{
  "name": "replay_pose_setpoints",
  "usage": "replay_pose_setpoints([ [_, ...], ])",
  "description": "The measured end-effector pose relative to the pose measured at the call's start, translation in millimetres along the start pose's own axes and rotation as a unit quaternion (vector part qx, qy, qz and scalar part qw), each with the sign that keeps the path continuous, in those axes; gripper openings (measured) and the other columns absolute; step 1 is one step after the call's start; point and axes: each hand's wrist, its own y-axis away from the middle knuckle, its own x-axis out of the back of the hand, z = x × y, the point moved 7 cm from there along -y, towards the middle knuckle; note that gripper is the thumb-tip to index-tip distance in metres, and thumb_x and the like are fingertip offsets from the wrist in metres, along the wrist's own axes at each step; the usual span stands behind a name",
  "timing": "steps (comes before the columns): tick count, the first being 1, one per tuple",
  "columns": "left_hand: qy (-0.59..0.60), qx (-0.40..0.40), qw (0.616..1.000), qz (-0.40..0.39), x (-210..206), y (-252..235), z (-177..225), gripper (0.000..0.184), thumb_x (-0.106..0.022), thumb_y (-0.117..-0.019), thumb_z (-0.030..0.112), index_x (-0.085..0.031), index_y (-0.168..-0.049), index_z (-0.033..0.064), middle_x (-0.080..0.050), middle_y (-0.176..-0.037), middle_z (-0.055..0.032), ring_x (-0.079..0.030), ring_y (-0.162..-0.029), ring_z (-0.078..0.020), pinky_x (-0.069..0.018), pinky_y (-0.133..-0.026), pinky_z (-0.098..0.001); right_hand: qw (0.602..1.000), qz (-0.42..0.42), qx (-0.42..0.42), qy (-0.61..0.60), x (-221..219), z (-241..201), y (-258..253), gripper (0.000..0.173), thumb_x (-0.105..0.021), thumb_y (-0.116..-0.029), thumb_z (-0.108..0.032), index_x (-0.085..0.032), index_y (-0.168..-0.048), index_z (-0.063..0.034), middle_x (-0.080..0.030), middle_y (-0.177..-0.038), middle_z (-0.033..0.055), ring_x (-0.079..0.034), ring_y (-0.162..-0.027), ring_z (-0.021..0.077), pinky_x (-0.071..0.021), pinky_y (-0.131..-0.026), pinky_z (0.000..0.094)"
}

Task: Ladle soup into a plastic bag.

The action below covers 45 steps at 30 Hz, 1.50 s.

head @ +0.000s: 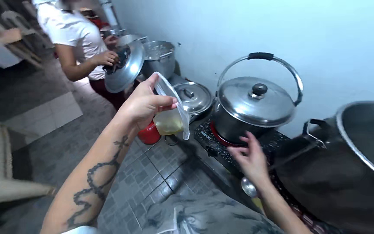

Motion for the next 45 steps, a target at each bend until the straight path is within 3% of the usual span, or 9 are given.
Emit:
replay_pose_setpoints([
  [5, 0.039, 0.008, 0.992, 0.116, 10.4, 37.1, -26.3, 0.064, -0.059, -0.0876, -0.019, -0.040, -0.144, 0.0024, -0.057, -0.117, -0.0111, -0.067, -0.080, -0.0096, -0.0603, -0.074, -0.0227, 0.913, -0.153, 0.365, -0.096, -92.5, -152.8, -11.7, 0.080, -0.083, -0.0855, -0.026, -0.046, -0.148, 0.0063, -0.060, -0.128, 0.0273, -0.069, -0.082, 0.0222, -0.0590, -0.066, 0.0347],
  [8, 0.043, 0.032, 0.977, 0.205, 37.0, 78.1, -50.4, 0.053, -0.058, -0.0899, -0.017, -0.045, -0.138, 0.0002, -0.059, -0.113, -0.0105, -0.066, -0.080, -0.0098, -0.0598, -0.074, -0.0234, 0.902, -0.239, 0.341, -0.112, -116.3, -179.2, -31.5, 0.024, -0.062, -0.0972, 0.001, -0.071, -0.119, -0.0003, -0.074, -0.099, 0.0131, -0.072, -0.077, 0.0166, -0.0618, -0.072, 0.0343],
  [15, -0.310, 0.053, 0.908, 0.278, 106.2, 207.5, -78.1, 0.025, -0.075, -0.0922, 0.009, -0.068, -0.111, -0.0067, -0.070, -0.093, -0.0156, -0.067, -0.080, -0.0196, -0.0556, -0.079, -0.0389, 0.798, -0.484, 0.295, -0.205, -195.5, -252.1, 16.7, 0.012, -0.060, -0.1011, -0.007, -0.070, -0.105, -0.0044, -0.069, -0.085, -0.0026, -0.065, -0.072, -0.0001, -0.0568, -0.071, 0.0190],
  [22, -0.540, -0.092, 0.752, 0.368, 129.7, 353.9, -47.3, 0.015, -0.064, -0.0928, -0.002, -0.077, -0.101, -0.0005, -0.074, -0.090, -0.0158, -0.071, -0.080, -0.0247, -0.0577, -0.076, -0.0376, 0.648, -0.608, 0.414, -0.194, -256.9, -330.9, 180.5, 0.075, -0.091, -0.0693, -0.011, -0.059, -0.137, 0.0011, -0.068, -0.106, 0.0067, -0.065, -0.086, 0.0061, -0.0555, -0.077, 0.0216],
  [27, -0.658, -0.054, 0.663, 0.352, 173.3, 477.1, -56.4, 0.024, -0.057, -0.0986, 0.019, -0.063, -0.116, 0.0051, -0.067, -0.088, -0.0044, -0.063, -0.068, -0.0150, -0.0535, -0.061, -0.0329, 0.617, -0.558, 0.518, -0.200, -314.7, -381.0, 313.5, 0.003, -0.072, -0.0860, -0.007, -0.072, -0.085, -0.0037, -0.067, -0.079, 0.0028, -0.062, -0.069, 0.0064, -0.0519, -0.064, 0.0261],
  [30, -0.599, -0.031, 0.637, 0.484, 191.8, 562.5, -32.9, 0.051, -0.080, -0.0842, 0.021, -0.064, -0.129, 0.0011, -0.065, -0.112, -0.0196, -0.069, -0.085, -0.0283, -0.0594, -0.067, -0.0409, 0.569, -0.614, 0.497, -0.228, -351.6, -413.0, 378.2, 0.005, -0.072, -0.0897, -0.007, -0.075, -0.093, -0.0059, -0.070, -0.086, 0.0015, -0.063, -0.073, 0.0033, -0.0534, -0.068, 0.0222],
  [33, -0.397, 0.072, 0.741, 0.537, 236.2, 636.8, -86.4, 0.106, -0.090, -0.0742, 0.037, -0.032, -0.158, 0.0067, -0.045, -0.153, -0.0177, -0.050, -0.136, -0.0276, -0.0479, -0.108, -0.0479, 0.514, -0.658, 0.490, -0.251, -375.2, -449.8, 446.7, 0.006, -0.074, -0.0870, -0.007, -0.075, -0.093, -0.0072, -0.071, -0.087, -0.0009, -0.062, -0.072, 0.0004, -0.0532, -0.067, 0.0205],
  [37, -0.117, 0.043, 0.794, 0.594, 280.7, 691.2, -157.5, 0.042, -0.081, -0.0800, 0.002, -0.064, -0.119, -0.0025, -0.071, -0.104, -0.0028, -0.066, -0.095, -0.0018, -0.0561, -0.089, -0.0234, 0.424, -0.691, 0.543, -0.219, -389.4, -503.1, 540.5, 0.005, -0.076, -0.0882, -0.014, -0.076, -0.092, -0.0098, -0.070, -0.088, -0.0010, -0.061, -0.072, 0.0025, -0.0507, -0.067, 0.0228],
  [45, -0.088, -0.049, 0.685, 0.721, 365.2, 810.5, -148.8, 0.022, -0.061, -0.0935, -0.007, -0.061, -0.113, 0.0035, -0.066, -0.095, 0.0052, -0.063, -0.088, 0.0029, -0.0545, -0.084, -0.0195, 0.261, -0.723, 0.616, -0.172, -450.1, -602.8, 694.1, 0.006, -0.074, -0.0897, -0.018, -0.070, -0.091, -0.0140, -0.064, -0.075, -0.0041, -0.058, -0.063, 0.0043, -0.0476, -0.059, 0.0278],
])
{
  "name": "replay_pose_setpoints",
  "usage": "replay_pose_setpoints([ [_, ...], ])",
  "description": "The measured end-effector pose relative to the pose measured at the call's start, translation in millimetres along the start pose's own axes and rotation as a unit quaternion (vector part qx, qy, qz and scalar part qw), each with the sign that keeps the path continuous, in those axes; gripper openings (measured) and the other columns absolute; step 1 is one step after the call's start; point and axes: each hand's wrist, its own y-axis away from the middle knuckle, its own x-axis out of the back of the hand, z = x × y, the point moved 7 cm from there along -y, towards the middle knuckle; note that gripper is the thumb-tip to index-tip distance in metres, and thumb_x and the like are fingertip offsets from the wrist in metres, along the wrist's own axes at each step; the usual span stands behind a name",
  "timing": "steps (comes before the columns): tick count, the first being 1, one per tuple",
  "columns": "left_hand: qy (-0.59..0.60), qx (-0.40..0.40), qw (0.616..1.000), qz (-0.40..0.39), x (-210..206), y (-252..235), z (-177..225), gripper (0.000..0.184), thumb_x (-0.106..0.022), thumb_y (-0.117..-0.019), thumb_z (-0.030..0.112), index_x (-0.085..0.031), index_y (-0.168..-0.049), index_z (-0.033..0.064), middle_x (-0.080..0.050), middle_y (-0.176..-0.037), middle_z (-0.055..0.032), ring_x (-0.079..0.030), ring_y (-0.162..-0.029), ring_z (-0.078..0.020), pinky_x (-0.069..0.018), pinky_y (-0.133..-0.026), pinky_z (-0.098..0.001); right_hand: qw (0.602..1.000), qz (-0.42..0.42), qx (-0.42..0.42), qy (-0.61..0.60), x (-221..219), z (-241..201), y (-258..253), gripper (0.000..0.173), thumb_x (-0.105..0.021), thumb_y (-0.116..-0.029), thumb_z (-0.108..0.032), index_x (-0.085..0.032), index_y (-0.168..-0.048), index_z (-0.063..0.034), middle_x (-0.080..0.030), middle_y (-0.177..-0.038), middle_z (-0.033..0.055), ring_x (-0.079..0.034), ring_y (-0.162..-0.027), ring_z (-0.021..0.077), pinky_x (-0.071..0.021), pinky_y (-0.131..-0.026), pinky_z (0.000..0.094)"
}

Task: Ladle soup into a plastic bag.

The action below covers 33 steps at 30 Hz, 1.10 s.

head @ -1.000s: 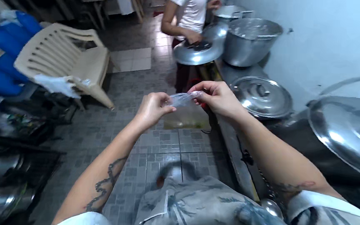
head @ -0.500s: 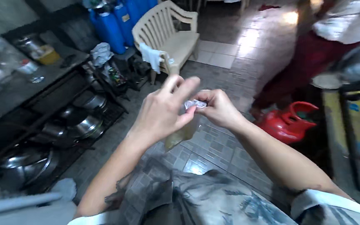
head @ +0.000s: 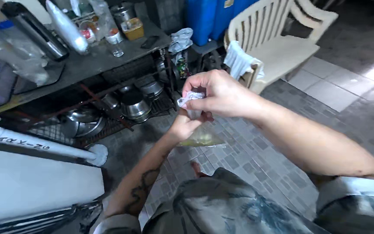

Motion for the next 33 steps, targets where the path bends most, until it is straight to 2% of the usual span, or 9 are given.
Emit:
replay_pose_setpoints([
  [5, -0.093, -0.012, 0.988, 0.122, 81.3, -62.7, 2.7, 0.006, -0.067, -0.0915, -0.002, -0.064, -0.095, 0.0028, -0.063, -0.071, 0.0033, -0.058, -0.060, -0.0002, -0.0518, -0.058, -0.0177, 0.988, -0.062, 0.132, 0.055, 14.8, -5.4, -107.9, 0.007, -0.076, -0.0874, -0.014, -0.070, -0.090, -0.0113, -0.066, -0.084, -0.0005, -0.060, -0.074, 0.0071, -0.0482, -0.066, 0.0286],
  [10, -0.155, 0.040, 0.943, 0.293, 181.7, -97.2, 7.6, 0.008, -0.072, -0.0916, 0.004, -0.065, -0.090, 0.0052, -0.059, -0.072, 0.0051, -0.055, -0.064, 0.0011, -0.0501, -0.062, -0.0200, 0.927, -0.022, 0.327, 0.182, 19.7, -33.9, -190.3, 0.018, -0.077, -0.0865, -0.017, -0.075, -0.104, -0.0134, -0.067, -0.107, 0.0090, -0.066, -0.095, 0.0241, -0.0553, -0.079, 0.0428],
  [12, -0.185, 0.014, 0.925, 0.330, 232.0, -105.9, -31.9, 0.004, -0.065, -0.0969, 0.006, -0.066, -0.100, 0.0027, -0.062, -0.081, -0.0001, -0.057, -0.072, -0.0021, -0.0505, -0.068, -0.0224, 0.866, 0.015, 0.416, 0.276, -5.5, -47.8, -200.1, 0.036, -0.061, -0.0998, -0.024, -0.067, -0.133, -0.0123, -0.054, -0.148, 0.0193, -0.049, -0.137, 0.0421, -0.0354, -0.112, 0.0680],
  [14, -0.305, -0.201, 0.873, 0.325, 283.7, -113.8, -97.2, 0.025, -0.055, -0.1009, 0.010, -0.063, -0.111, -0.0105, -0.066, -0.091, -0.0105, -0.062, -0.083, -0.0045, -0.0514, -0.073, -0.0158, 0.798, -0.029, 0.468, 0.379, -61.4, -33.5, -218.8, 0.046, -0.046, -0.1077, -0.009, -0.048, -0.154, -0.0102, -0.037, -0.164, 0.0123, -0.030, -0.154, 0.0333, -0.0162, -0.123, 0.0629],
  [16, -0.283, 0.114, 0.909, 0.285, 305.1, -117.1, -71.8, 0.029, -0.059, -0.0987, 0.005, -0.063, -0.122, -0.0117, -0.070, -0.110, -0.0185, -0.065, -0.103, -0.0130, -0.0497, -0.097, -0.0299, 0.766, -0.098, 0.487, 0.407, -112.3, 0.6, -265.3, 0.056, -0.050, -0.1014, 0.007, -0.044, -0.155, -0.0073, -0.053, -0.150, 0.0200, -0.046, -0.143, 0.0343, -0.0245, -0.124, 0.0537],
  [20, -0.256, 0.111, 0.933, 0.228, 364.1, -124.2, -30.1, 0.021, -0.057, -0.0987, 0.001, -0.064, -0.113, -0.0128, -0.068, -0.099, -0.0129, -0.062, -0.088, -0.0045, -0.0518, -0.084, -0.0219, 0.755, -0.192, 0.478, 0.406, -142.5, 20.9, -364.0, 0.045, -0.050, -0.1010, 0.003, -0.050, -0.146, 0.0061, -0.069, -0.083, 0.0208, -0.070, -0.078, 0.0364, -0.0525, -0.084, 0.0501],
  [23, -0.258, 0.106, 0.954, 0.108, 415.5, -131.6, -19.9, 0.020, -0.055, -0.1017, 0.009, -0.067, -0.101, -0.0078, -0.061, -0.082, -0.0009, -0.054, -0.074, 0.0038, -0.0463, -0.072, -0.0153, 0.740, -0.104, 0.562, 0.355, -132.4, 12.8, -404.9, 0.019, -0.048, -0.1001, -0.001, -0.065, -0.098, 0.0058, -0.062, -0.068, 0.0122, -0.064, -0.061, 0.0267, -0.0513, -0.061, 0.0394],
  [29, -0.292, -0.051, 0.954, 0.045, 484.3, -160.9, 62.4, 0.030, -0.047, -0.1077, 0.016, -0.069, -0.101, -0.0042, -0.070, -0.092, 0.0008, -0.060, -0.087, 0.0081, -0.0490, -0.081, -0.0118, 0.672, 0.164, 0.664, 0.283, -76.7, 22.8, -494.2, 0.017, -0.045, -0.1068, -0.014, -0.060, -0.101, -0.0130, -0.061, -0.087, 0.0052, -0.061, -0.087, 0.0218, -0.0474, -0.093, 0.0369],
  [33, -0.357, -0.075, 0.925, 0.108, 516.3, -221.4, 118.9, 0.015, -0.058, -0.1014, 0.008, -0.072, -0.096, 0.0054, -0.069, -0.081, 0.0080, -0.060, -0.071, 0.0082, -0.0499, -0.062, -0.0090, 0.675, 0.410, 0.598, 0.136, -75.9, 42.4, -596.6, 0.011, -0.044, -0.1087, -0.016, -0.054, -0.104, -0.0110, -0.065, -0.110, 0.0124, -0.061, -0.114, 0.0253, -0.0375, -0.111, 0.0404],
])
